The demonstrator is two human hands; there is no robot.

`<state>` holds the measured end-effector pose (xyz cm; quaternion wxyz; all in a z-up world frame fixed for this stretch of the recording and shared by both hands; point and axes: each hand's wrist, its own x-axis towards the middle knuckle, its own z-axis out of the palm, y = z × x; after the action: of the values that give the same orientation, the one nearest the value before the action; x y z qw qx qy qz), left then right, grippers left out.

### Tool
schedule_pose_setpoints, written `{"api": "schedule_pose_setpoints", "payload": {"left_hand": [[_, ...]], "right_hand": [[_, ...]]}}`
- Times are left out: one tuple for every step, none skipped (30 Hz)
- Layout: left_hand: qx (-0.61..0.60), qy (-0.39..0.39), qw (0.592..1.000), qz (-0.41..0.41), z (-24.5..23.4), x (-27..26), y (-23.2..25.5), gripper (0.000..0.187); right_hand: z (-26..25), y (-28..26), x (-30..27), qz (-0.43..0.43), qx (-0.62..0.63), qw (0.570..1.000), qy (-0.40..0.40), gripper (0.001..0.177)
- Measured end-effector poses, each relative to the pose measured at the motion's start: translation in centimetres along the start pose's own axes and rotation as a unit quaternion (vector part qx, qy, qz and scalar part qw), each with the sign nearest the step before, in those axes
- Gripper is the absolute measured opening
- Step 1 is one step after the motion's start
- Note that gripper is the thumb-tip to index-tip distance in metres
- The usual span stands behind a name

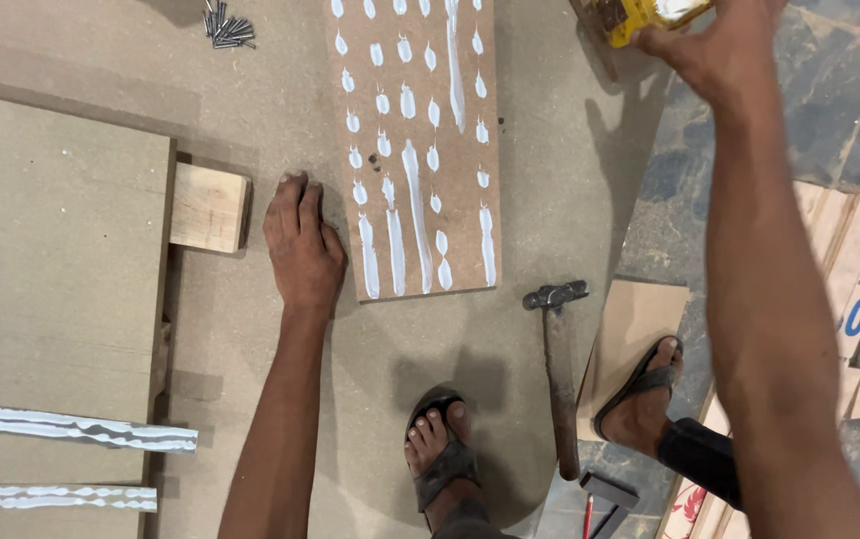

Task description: The person applies white glue from a container onto several thin wooden strips and a small rectangular wooden panel, spreading the glue with their fingers across the surfaces while working on the workshop floor.

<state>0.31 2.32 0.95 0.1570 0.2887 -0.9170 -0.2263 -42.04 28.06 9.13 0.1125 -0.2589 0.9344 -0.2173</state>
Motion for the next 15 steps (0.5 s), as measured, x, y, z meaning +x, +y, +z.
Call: {"api": "schedule_pose_setpoints", "payload": {"left_hand": [[0.002,-0.001,1.000,0.000,0.0,0.0,0.0,0.049],[-0.002,-0.002,1.000,-0.001,0.0,-0.1,0.1,0.049],[-0.006,-0.004,1.000,-0.002,0.0,-0.2,0.1,0.050],[-0.009,-0.004,1.000,-0.003,-0.1,-0.1,0.0,0.050],[-0.008,-0.002,1.000,-0.001,0.0,-0.1,0.0,0.050],[-0.006,0.000,1.000,0.002,0.1,0.0,0.0,0.049],[-0.004,0.001,1.000,0.004,0.0,0.0,-0.1,0.049],[-0.007,-0.004,1.000,0.000,0.0,-0.1,0.0,0.050],[-0.010,-0.008,1.000,-0.004,-0.1,-0.3,0.0,0.050],[-0.012,-0.011,1.000,-0.007,-0.1,-0.2,0.0,0.051],[-0.013,-0.006,1.000,-0.001,0.0,0.0,0.1,0.050],[-0.012,-0.001,1.000,0.004,0.0,0.0,0.0,0.050],[-0.011,0.003,1.000,0.008,-0.1,-0.1,-0.1,0.049],[-0.010,0.002,1.000,0.006,-0.1,-0.2,-0.2,0.049],[-0.009,0.001,1.000,0.004,-0.1,-0.2,-0.2,0.049]], "right_hand": [[0.5,0.0,-1.3,-0.027,0.128,0.991,0.025,0.078],[0.9,0.0,-2.1,-0.052,0.255,0.964,0.050,0.077],[1.6,0.1,-2.5,-0.027,0.301,0.952,0.055,0.074],[2.6,0.0,-3.0,-0.003,0.347,0.936,0.060,0.071],[3.4,-0.1,-3.3,0.021,0.393,0.917,0.065,0.070],[4.0,-0.2,-3.5,0.028,0.458,0.886,0.066,0.070],[5.0,-0.6,-3.6,0.034,0.521,0.850,0.067,0.069],[5.5,-1.0,-3.7,0.041,0.579,0.811,0.069,0.069],[6.0,-1.5,-3.8,0.041,0.620,0.780,0.070,0.068],[6.4,-2.0,-3.8,0.039,0.660,0.747,0.072,0.068],[6.8,-2.5,-3.7,0.037,0.698,0.711,0.074,0.068],[7.3,-2.9,-3.6,0.080,0.685,0.720,0.078,0.071],[7.6,-3.0,-3.3,0.124,0.670,0.727,0.082,0.075],[8.0,-2.6,-3.3,0.168,0.653,0.733,0.087,0.079],[8.6,-2.2,-3.3,0.135,0.613,0.772,0.101,0.077]]}}
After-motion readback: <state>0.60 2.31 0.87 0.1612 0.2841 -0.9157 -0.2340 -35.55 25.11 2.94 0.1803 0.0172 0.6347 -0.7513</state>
